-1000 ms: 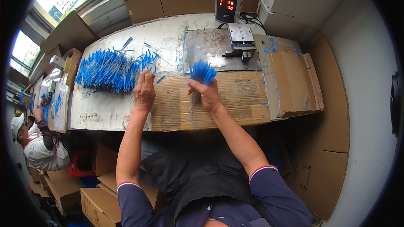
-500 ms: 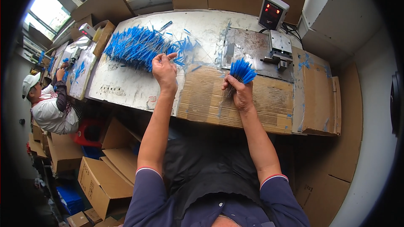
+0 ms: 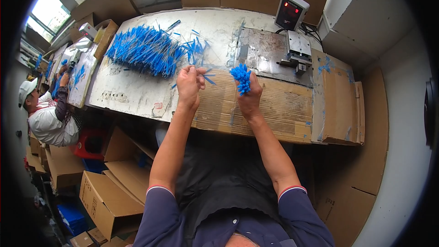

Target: Bundling small blue brush components and securing them using a machine or counter.

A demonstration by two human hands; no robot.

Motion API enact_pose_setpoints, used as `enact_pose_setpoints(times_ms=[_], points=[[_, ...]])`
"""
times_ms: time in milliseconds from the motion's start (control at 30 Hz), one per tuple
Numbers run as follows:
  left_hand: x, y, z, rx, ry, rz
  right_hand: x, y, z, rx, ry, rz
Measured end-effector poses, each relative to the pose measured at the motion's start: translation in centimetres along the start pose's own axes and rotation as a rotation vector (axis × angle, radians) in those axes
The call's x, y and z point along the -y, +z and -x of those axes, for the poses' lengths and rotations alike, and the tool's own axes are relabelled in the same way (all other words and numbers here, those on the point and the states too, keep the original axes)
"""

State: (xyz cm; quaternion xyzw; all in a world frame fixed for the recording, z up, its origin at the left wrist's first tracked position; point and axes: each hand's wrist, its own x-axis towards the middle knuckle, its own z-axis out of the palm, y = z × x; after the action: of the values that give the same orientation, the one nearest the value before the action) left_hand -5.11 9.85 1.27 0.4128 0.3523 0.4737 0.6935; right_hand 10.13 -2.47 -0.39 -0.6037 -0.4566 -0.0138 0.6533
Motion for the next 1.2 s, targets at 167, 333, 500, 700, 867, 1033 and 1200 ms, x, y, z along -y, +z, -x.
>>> enact_pose_setpoints(times_ms=[167, 333, 500, 700, 867, 1033, 1200], points=[[0.1, 0.0, 0.1, 0.1, -0.141, 0.14, -0.4, 1.0, -0.4, 0.342, 0.052, -0.035], [-0.5, -0.5, 0.1, 0.087, -0.158, 0.225, 0.2, 1.0, -0.3, 0.397, 0.049, -0.099], [-0.7, -1.3, -0.8, 0.001, -0.081, 0.292, -2.4, 0.3, 0.5, 0.221, 0.254, -0.06], [-0.3, -1.8, 0.0, -0.001, -0.166, 0.271, -0.1, 0.3, -0.4, 0.141, 0.703, -0.659], [-0.3, 0.2, 2.0, -0.025, -0.262, 0.357, 0.4, 1.7, 0.7, 0.134, 0.761, -0.831], [1.4, 1.3, 3.4, 0.045, -0.332, 0.468, 2.5, 3.4, 1.2, 0.105, 0.784, -0.942], [3.2, 1.2, 4.1, 0.031, -0.302, 0.433, 1.9, 3.1, 1.6, 0.078, 0.754, -0.967]])
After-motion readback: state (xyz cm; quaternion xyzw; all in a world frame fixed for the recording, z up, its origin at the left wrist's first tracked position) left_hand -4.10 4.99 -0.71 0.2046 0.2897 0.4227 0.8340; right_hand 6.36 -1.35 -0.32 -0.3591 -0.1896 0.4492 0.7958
